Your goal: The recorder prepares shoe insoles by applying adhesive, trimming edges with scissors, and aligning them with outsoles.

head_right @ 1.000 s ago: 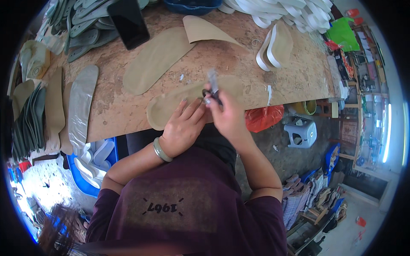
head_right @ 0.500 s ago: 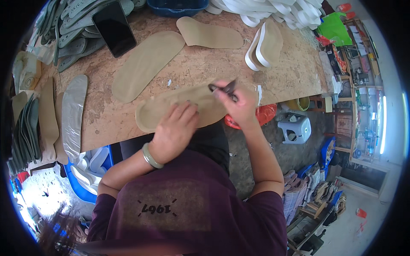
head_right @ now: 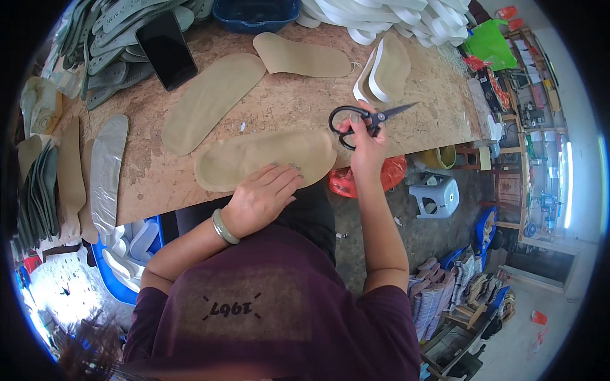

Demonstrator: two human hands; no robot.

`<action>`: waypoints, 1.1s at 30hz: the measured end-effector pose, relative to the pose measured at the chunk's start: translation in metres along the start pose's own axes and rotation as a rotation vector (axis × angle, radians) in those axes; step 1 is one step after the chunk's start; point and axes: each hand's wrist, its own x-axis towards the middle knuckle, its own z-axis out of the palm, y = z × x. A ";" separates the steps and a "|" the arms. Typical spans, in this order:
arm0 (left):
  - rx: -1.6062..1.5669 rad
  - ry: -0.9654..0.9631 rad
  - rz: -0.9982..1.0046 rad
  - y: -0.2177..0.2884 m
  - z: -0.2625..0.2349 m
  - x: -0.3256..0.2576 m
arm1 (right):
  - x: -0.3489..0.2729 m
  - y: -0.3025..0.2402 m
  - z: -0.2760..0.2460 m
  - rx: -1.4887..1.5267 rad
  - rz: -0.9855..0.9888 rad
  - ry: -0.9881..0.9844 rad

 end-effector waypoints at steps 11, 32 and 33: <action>0.028 0.034 0.089 -0.005 0.001 0.003 | 0.008 -0.011 0.008 -0.763 -0.775 -1.045; 0.007 0.103 0.105 -0.020 0.008 -0.002 | -0.006 0.006 0.031 -0.100 0.113 -0.171; -0.019 0.090 0.113 -0.019 0.007 -0.003 | -0.012 0.002 0.033 -0.079 0.031 -0.222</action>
